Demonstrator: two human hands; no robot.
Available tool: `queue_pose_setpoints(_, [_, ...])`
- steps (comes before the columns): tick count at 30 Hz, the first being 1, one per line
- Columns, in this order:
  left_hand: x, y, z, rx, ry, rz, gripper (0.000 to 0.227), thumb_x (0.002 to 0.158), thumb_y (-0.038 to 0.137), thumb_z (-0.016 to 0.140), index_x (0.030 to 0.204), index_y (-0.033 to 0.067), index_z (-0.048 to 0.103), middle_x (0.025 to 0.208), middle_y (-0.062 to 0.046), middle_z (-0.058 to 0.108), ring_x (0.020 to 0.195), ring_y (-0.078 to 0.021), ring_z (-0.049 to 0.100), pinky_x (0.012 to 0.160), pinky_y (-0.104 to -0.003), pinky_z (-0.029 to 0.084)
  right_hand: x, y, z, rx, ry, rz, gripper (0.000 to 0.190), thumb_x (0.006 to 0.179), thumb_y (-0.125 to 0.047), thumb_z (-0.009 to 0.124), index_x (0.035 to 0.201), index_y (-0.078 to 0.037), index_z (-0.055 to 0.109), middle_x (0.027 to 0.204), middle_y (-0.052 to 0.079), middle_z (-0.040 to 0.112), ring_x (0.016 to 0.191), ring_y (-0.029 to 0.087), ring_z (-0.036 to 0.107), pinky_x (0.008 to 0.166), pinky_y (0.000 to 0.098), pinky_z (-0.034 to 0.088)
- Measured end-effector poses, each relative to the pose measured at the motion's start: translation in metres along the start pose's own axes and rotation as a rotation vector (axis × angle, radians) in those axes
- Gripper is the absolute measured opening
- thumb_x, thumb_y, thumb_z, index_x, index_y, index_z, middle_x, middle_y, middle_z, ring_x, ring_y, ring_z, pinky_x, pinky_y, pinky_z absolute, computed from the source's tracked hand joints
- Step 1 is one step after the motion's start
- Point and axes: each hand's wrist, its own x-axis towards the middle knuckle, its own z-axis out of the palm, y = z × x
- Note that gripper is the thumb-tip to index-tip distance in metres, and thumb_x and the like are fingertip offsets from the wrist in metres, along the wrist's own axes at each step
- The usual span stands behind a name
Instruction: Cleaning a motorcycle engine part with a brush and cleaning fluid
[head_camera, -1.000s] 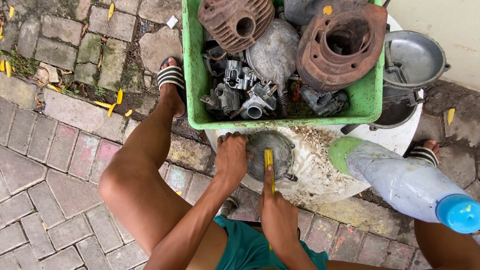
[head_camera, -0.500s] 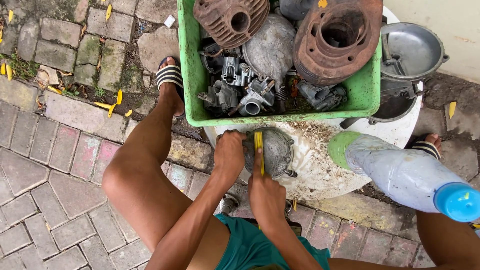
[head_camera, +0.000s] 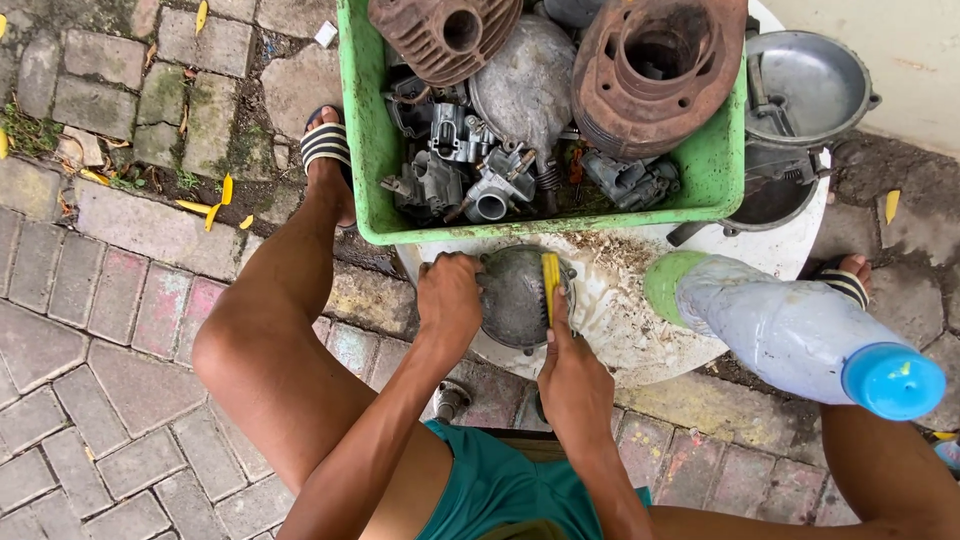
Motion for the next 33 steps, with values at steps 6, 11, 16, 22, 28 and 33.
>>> queue_pose_setpoints(6, [-0.004, 0.0, -0.002, -0.127, -0.027, -0.016, 0.042, 0.094, -0.019, 0.064, 0.122, 0.0107, 0.073, 0.081, -0.009, 0.079, 0.056, -0.0151, 0.071, 0.049, -0.029, 0.066, -0.043, 0.022, 0.031, -0.067, 0.008, 0.089, 0.063, 0.106, -0.032, 0.04, 0.165, -0.029, 0.017, 0.069, 0.006, 0.058, 0.05, 0.024, 0.054, 0.039, 0.0411, 0.041])
queue_pose_setpoints(11, [0.007, -0.015, 0.026, -0.156, 0.057, 0.107, 0.03, 0.084, -0.005, 0.078, 0.112, 0.0064, 0.076, 0.08, -0.014, 0.075, 0.073, -0.0281, 0.075, 0.064, -0.045, 0.066, -0.001, 0.016, -0.01, 0.072, 0.015, 0.106, 0.057, 0.106, -0.023, 0.041, 0.162, -0.018, 0.027, 0.077, 0.013, 0.068, 0.051, 0.019, 0.061, 0.037, 0.0297, 0.044])
queue_pose_setpoints(16, [-0.009, 0.005, -0.003, -0.105, 0.019, 0.026, 0.035, 0.094, -0.02, 0.062, 0.111, 0.0079, 0.075, 0.076, -0.008, 0.076, 0.061, -0.0201, 0.074, 0.052, -0.033, 0.067, -0.01, 0.035, -0.005, 0.119, -0.043, 0.068, 0.06, 0.107, -0.033, 0.032, 0.164, -0.025, 0.016, 0.047, 0.002, 0.046, 0.033, 0.014, 0.043, 0.029, 0.0309, 0.041])
queue_pose_setpoints(22, [-0.007, 0.001, 0.005, 0.097, 0.031, 0.109, 0.035, 0.091, -0.021, 0.063, 0.103, 0.0091, 0.075, 0.076, -0.008, 0.075, 0.065, -0.0207, 0.075, 0.057, -0.035, 0.068, -0.006, 0.03, -0.003, 0.141, -0.1, 0.168, 0.059, 0.106, -0.037, 0.031, 0.164, -0.034, 0.019, 0.063, 0.011, 0.063, 0.055, 0.03, 0.062, 0.046, 0.0458, 0.049])
queue_pose_setpoints(28, [-0.008, 0.003, 0.007, 0.102, 0.03, 0.063, 0.035, 0.095, -0.023, 0.058, 0.107, 0.0054, 0.074, 0.071, -0.007, 0.073, 0.056, -0.0184, 0.071, 0.048, -0.029, 0.067, -0.021, 0.024, 0.007, 0.109, 0.046, 0.035, 0.059, 0.106, -0.031, 0.04, 0.163, -0.026, 0.024, 0.057, 0.004, 0.053, 0.044, 0.016, 0.049, 0.037, 0.0339, 0.04])
queue_pose_setpoints(33, [-0.003, -0.003, 0.022, 0.229, 0.169, 0.135, 0.03, 0.079, -0.015, 0.07, 0.082, 0.0153, 0.071, 0.075, -0.006, 0.07, 0.068, -0.0225, 0.072, 0.057, -0.039, 0.06, 0.01, 0.017, 0.0, 0.064, 0.067, 0.065, 0.062, 0.106, -0.028, 0.045, 0.164, -0.025, 0.023, 0.058, 0.005, 0.061, 0.043, 0.018, 0.053, 0.036, 0.0357, 0.044])
